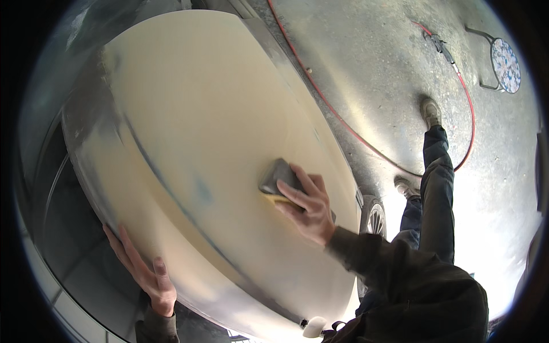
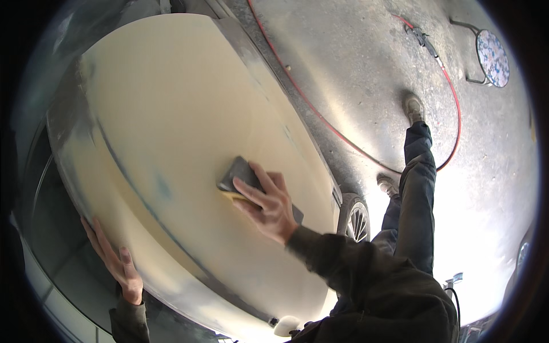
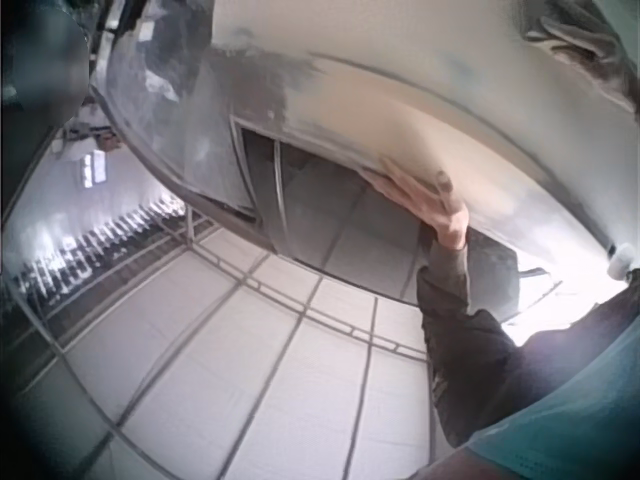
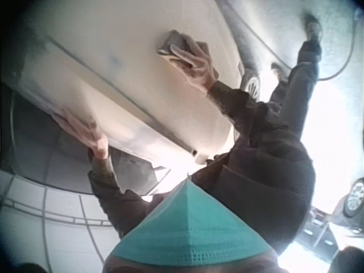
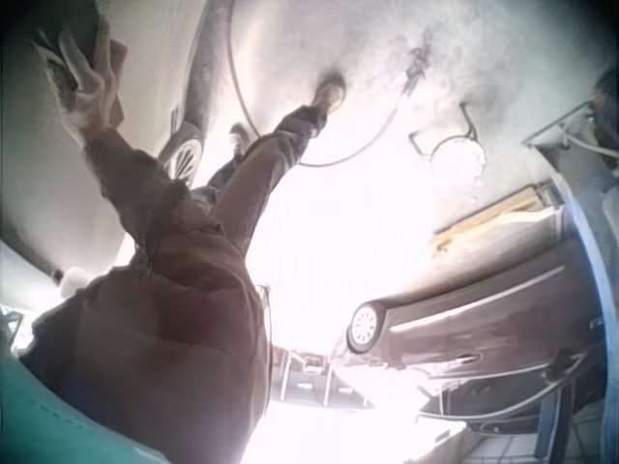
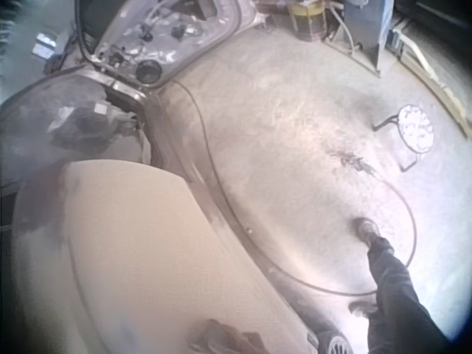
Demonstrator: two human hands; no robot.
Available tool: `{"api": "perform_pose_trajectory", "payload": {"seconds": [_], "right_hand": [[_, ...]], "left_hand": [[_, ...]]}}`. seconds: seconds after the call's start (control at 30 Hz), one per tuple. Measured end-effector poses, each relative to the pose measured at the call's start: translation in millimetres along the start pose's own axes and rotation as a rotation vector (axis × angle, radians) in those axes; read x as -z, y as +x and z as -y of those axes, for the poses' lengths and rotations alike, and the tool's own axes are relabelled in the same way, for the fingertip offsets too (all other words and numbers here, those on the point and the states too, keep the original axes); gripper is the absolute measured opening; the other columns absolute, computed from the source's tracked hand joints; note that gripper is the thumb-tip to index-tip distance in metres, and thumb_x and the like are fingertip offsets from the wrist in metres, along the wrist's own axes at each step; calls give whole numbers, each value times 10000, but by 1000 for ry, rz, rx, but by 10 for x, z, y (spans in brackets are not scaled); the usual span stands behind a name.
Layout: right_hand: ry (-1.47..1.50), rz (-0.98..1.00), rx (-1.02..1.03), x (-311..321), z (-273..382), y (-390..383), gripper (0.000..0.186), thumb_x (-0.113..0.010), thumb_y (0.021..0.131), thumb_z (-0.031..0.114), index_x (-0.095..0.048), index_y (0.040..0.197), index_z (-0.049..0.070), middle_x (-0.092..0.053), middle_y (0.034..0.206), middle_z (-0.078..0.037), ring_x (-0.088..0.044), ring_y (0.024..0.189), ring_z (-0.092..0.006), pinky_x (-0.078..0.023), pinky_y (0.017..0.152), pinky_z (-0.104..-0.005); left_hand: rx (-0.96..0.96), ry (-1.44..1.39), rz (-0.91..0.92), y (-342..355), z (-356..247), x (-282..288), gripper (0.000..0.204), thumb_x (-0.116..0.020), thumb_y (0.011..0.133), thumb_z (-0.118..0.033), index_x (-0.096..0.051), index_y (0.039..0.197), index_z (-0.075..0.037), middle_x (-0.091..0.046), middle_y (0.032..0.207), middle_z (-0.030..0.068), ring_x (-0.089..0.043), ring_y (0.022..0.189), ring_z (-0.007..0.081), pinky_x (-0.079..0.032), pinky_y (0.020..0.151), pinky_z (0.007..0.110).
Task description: The person sands the exterior surface of a car door with a sanding block, then uses a compressed air nozzle to blow dust off the door and surrounding areas. The person also opens the door and sands the interior edge of the door frame.
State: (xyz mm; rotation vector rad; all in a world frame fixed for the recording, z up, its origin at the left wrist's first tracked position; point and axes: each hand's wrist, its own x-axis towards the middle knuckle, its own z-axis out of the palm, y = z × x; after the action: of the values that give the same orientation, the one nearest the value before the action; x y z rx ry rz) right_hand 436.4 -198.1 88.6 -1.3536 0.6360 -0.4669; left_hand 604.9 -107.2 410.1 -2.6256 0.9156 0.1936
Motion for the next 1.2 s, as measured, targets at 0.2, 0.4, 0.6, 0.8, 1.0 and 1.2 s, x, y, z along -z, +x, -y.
{"api": "perform_pose_trajectory", "payload": {"seconds": [0.2,0.4,0.6,0.8,1.0,1.2], "right_hand": [[73,-81,-352,-121,-546,1101,449,-690,965,357,-704,1300,59,-691,1237,-191,-622,1027,-439,-523,917,-450],[-117,39,-34,-23,291,-117,510,-783,877,249,-689,1378,224,-511,1495,-263,-582,961,-419,-552,894,-494],[-119,14,-173,-113,-304,706,509,-705,934,396,-678,1396,184,-602,1410,-257,-598,1058,-438,-507,946,-499],[36,-83,-357,-210,-466,1134,494,-633,989,416,-660,1404,151,-661,1263,-237,-577,1022,-463,-496,935,-517],[-105,7,112,-86,476,-209,535,-816,849,275,-699,1368,223,-547,1475,-253,-589,989,-397,-537,903,-504],[-30,-111,-134,-244,-126,1017,459,-665,948,377,-696,1349,156,-631,1361,-212,-551,1046,-448,-501,927,-509]], "left_hand": [[-9,24,-17,-19,26,-18,939,-386,1015,-705,-295,1624,3,-129,1707,285,-209,1552,481,-241,1222,604],[-21,27,-4,-8,4,5,939,-394,1012,-706,-300,1621,2,-128,1706,288,-193,1556,481,-214,1226,615],[-19,3,1,11,21,-5,942,-391,1011,-710,-299,1622,1,-124,1702,299,-193,1553,488,-215,1222,621],[-29,44,-4,-8,25,-3,936,-399,1011,-705,-295,1624,-5,-120,1703,298,-181,1554,496,-189,1226,631],[-46,33,-2,1,15,2,927,-406,1017,-696,-288,1628,-9,-114,1704,301,-170,1556,501,-179,1228,634],[-60,34,7,-3,28,16,912,-409,1026,-683,-280,1633,-15,-114,1702,305,-160,1555,510,-182,1227,635]]}}
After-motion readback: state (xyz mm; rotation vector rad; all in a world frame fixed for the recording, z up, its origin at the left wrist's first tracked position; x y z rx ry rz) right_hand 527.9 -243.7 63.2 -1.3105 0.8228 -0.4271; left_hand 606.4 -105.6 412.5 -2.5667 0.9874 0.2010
